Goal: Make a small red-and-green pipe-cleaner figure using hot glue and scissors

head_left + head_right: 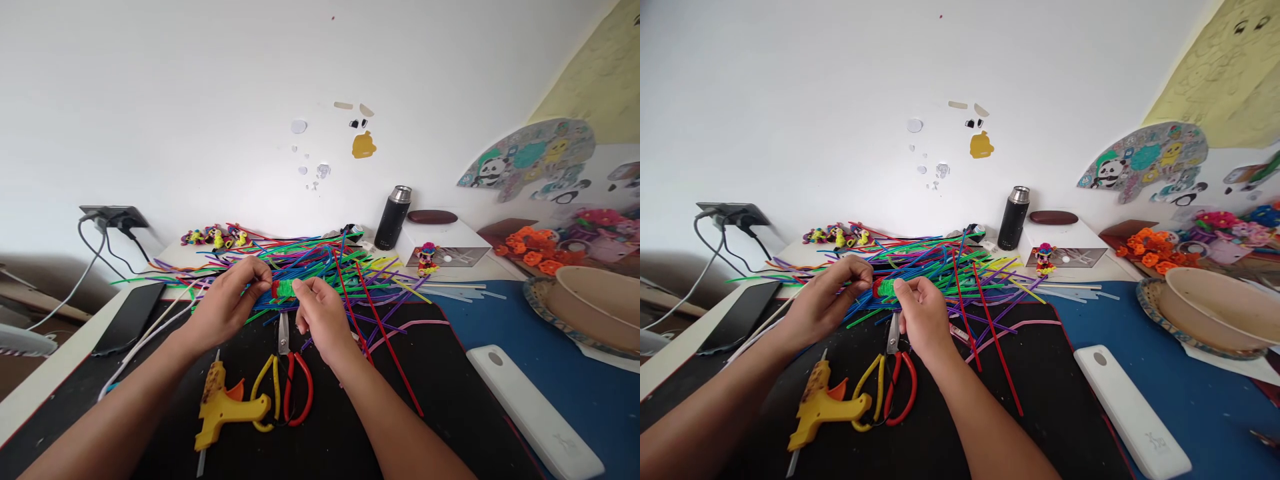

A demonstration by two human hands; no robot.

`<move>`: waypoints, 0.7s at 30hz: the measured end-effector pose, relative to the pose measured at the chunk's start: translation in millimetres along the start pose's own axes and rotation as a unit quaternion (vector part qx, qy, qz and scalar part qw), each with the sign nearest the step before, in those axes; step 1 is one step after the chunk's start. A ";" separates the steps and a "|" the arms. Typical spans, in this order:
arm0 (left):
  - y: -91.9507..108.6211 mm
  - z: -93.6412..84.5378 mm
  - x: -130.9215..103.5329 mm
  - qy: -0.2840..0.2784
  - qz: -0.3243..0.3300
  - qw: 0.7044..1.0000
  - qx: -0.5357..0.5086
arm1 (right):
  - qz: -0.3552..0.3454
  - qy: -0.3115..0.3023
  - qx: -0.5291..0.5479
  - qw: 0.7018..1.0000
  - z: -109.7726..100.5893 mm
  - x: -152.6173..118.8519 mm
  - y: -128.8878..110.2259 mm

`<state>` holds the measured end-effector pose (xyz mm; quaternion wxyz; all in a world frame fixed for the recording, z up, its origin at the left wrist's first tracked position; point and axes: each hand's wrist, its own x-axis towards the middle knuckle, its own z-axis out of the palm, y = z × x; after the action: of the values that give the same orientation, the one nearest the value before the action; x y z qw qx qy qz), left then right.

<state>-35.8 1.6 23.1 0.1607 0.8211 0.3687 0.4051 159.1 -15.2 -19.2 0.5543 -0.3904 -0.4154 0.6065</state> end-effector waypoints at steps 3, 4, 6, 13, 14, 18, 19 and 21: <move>-5.3 -1.6 -3.0 0.037 -0.061 0.994 -0.081 | -0.001 0.001 0.005 1.000 -0.3 -0.4 0.4; -7.9 -2.6 -3.1 0.058 -0.077 0.988 -0.119 | -0.001 0.001 0.006 1.000 -0.5 -0.4 0.5; -15.2 -5.8 -1.7 0.113 -0.098 0.969 -0.195 | 0.000 0.001 0.005 1.000 -0.6 -0.4 0.6; -48.8 -14.8 7.9 0.210 -0.152 0.923 -0.285 | 0.006 -0.006 -0.004 1.000 0.0 0.3 2.2; -50.3 -13.9 8.6 0.210 -0.156 0.923 -0.281 | 0.006 -0.006 -0.006 1.000 -0.1 0.4 2.4; -47.3 -8.8 8.9 0.180 -0.184 0.932 -0.257 | 0.007 -0.004 -0.011 1.000 -0.2 0.3 2.3; -46.1 -8.3 8.2 0.170 -0.192 0.934 -0.249 | 0.007 -0.004 -0.011 1.000 -0.1 0.1 2.2; -45.1 -8.5 6.1 0.149 -0.208 0.942 -0.219 | 0.009 -0.007 -0.012 1.000 0.2 -0.3 1.9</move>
<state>-61.5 36.3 6.3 0.3608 0.6010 0.4527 0.5510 158.3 -15.5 -21.0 0.5415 -0.3965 -0.4227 0.6090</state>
